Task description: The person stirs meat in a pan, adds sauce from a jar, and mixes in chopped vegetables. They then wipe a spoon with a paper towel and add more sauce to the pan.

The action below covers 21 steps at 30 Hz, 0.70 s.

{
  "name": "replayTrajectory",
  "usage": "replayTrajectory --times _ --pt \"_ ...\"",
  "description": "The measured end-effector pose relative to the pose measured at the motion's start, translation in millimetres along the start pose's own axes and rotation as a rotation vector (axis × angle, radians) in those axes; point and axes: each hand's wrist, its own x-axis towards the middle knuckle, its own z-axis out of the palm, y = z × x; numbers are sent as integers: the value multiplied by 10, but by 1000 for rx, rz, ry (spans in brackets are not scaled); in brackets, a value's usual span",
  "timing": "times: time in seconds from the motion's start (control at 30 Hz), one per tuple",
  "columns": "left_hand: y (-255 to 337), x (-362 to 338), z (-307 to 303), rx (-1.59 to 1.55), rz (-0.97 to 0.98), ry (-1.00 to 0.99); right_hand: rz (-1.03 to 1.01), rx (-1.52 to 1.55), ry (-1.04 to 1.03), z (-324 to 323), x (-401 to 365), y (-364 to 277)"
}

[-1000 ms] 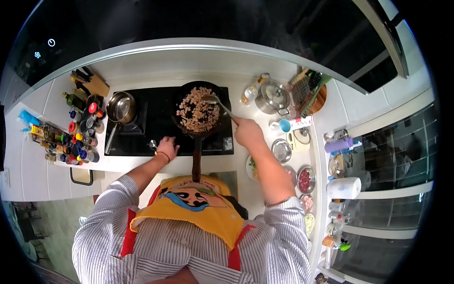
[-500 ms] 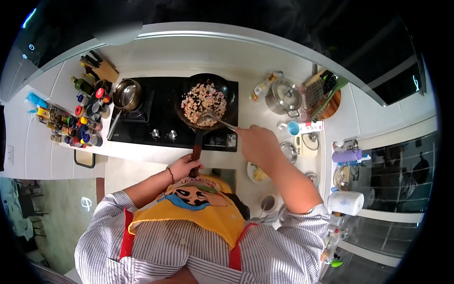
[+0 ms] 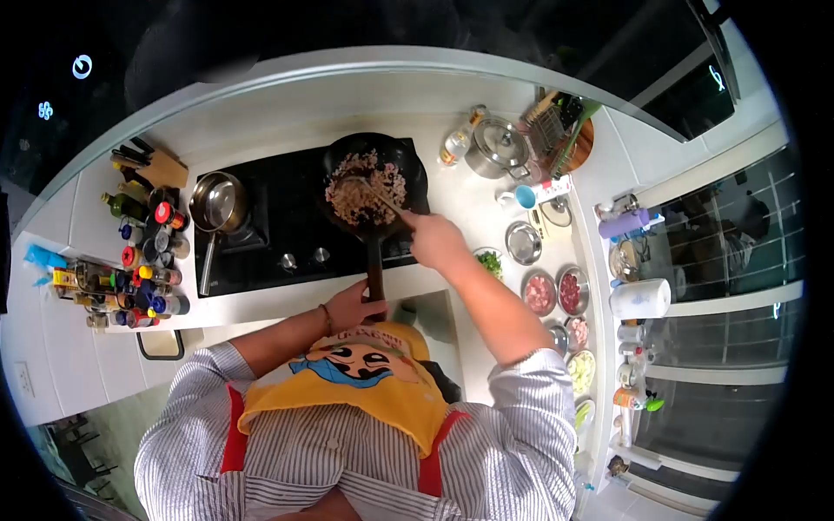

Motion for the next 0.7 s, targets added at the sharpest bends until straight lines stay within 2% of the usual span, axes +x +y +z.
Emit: replayTrajectory --times 0.03,0.1,0.2,0.27,0.4,0.47,0.6,0.63,0.7 --pt "34 -22 -14 26 21 -9 6 -3 -8 -237 -142 -150" --pt "33 -44 -19 57 49 -17 59 -254 -155 -877 -425 -461" --pt "0 32 -27 86 50 -7 62 -391 -220 -1169 -565 -480" --pt "-47 54 -21 41 14 -25 19 -398 -181 -933 -387 -335" --pt "-23 99 67 128 87 48 -20 -340 -67 -699 62 92" --pt "-55 42 139 -11 7 86 -49 -199 -16 -431 297 444" --pt "-63 45 209 -36 -9 127 -100 -45 -52 -3 343 562" --pt "-62 43 223 -40 -11 135 -108 -43 -56 -162 266 519" --pt "-69 21 255 -74 -6 150 -148 -50 -209 -576 72 452"
